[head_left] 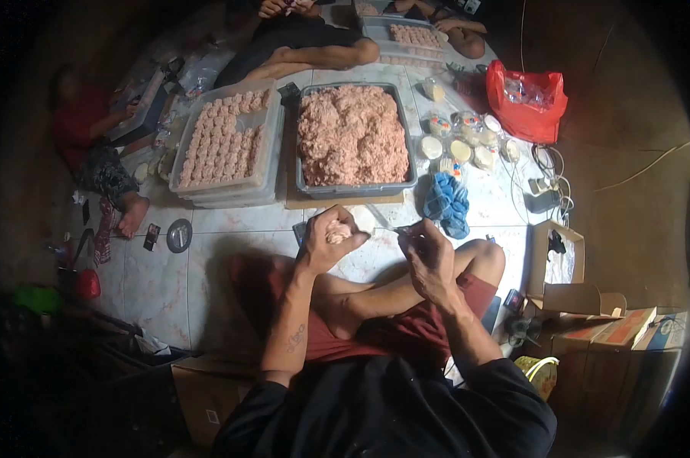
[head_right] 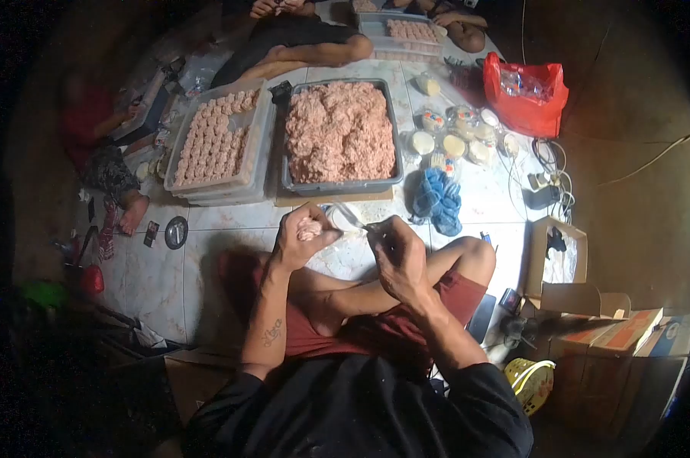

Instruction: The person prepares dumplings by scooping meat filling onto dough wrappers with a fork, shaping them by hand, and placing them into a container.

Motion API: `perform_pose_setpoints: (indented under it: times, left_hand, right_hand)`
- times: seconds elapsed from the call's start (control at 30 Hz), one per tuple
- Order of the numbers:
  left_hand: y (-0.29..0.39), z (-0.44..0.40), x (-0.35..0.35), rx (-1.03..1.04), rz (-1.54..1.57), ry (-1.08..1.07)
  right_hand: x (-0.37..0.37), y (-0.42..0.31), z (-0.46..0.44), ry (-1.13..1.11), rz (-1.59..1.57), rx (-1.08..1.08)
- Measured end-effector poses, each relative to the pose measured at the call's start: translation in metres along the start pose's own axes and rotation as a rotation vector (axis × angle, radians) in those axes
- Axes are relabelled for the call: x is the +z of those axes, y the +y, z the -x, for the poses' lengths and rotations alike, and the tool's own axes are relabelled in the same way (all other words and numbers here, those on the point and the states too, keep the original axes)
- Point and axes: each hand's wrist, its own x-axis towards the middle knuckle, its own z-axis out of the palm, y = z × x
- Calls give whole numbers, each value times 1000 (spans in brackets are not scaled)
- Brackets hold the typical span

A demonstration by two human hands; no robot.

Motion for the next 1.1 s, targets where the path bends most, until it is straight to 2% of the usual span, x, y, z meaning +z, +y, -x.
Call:
perform_pose_setpoints:
  times: [0.03,0.1,0.13,0.17,0.23,0.3,0.37,0.43,0.47,0.5,0.57,0.63,0.67,0.7,0.77,0.8,0.83,0.9,0.93,0.97,1.03,1.07,1.1]
  left_hand:
    - [-1,3,5,-11,2,-10]
    - [2,-6,18,-92,-368,108]
    - [-4,-7,16,7,-172,112]
    - [8,-4,13,-30,49,117]
    - [6,0,5,52,-15,42]
    - [1,-3,18,-13,-120,52]
    - [3,-11,20,-42,-227,79]
    - [9,-3,11,65,234,119]
    - [2,0,3,42,71,51]
    - [-5,1,6,-40,-51,13]
    - [-3,-6,17,-39,-290,81]
    - [9,-1,6,-34,18,69]
    - [9,2,5,-16,226,107]
    - [10,3,-3,59,24,60]
    - [-1,-2,13,96,-88,121]
    - [-5,-3,22,107,-128,232]
    - [-9,-2,21,110,-126,243]
    - [3,2,11,-39,-115,306]
    - [-8,4,7,-181,-90,194]
    - [-3,4,9,-184,-91,197]
    - [15,-1,13,-39,226,183]
    - [18,4,1,-81,93,127]
    - [15,1,-1,-75,92,135]
  right_hand:
    - [1,5,1,4,-3,14]
    - [1,11,-6,-259,166,2]
    - [3,14,-4,-173,23,-28]
    - [1,3,-2,-70,9,73]
    - [0,9,-2,-7,-98,47]
    - [6,10,-7,-307,118,-17]
    - [5,-5,-9,-251,231,-21]
    - [4,-13,-6,29,-51,22]
    - [2,-6,-5,-16,-53,63]
    - [2,0,-4,-162,98,-4]
    - [9,4,-7,-273,168,17]
    - [5,-3,-6,-104,44,67]
    - [8,-8,-6,7,-52,-68]
    - [7,-11,-3,4,-30,-18]
    - [9,0,-4,-290,258,-49]
    - [11,-1,-4,-260,340,51]
    - [12,-5,-4,-266,346,44]
    - [11,-10,-3,-7,-52,-30]
    - [11,-13,-4,1,-28,11]
    - [10,-7,-4,-4,-29,12]
    - [10,11,-7,-195,85,50]
    - [9,3,-5,-139,105,42]
    - [16,-10,-5,-20,-71,45]
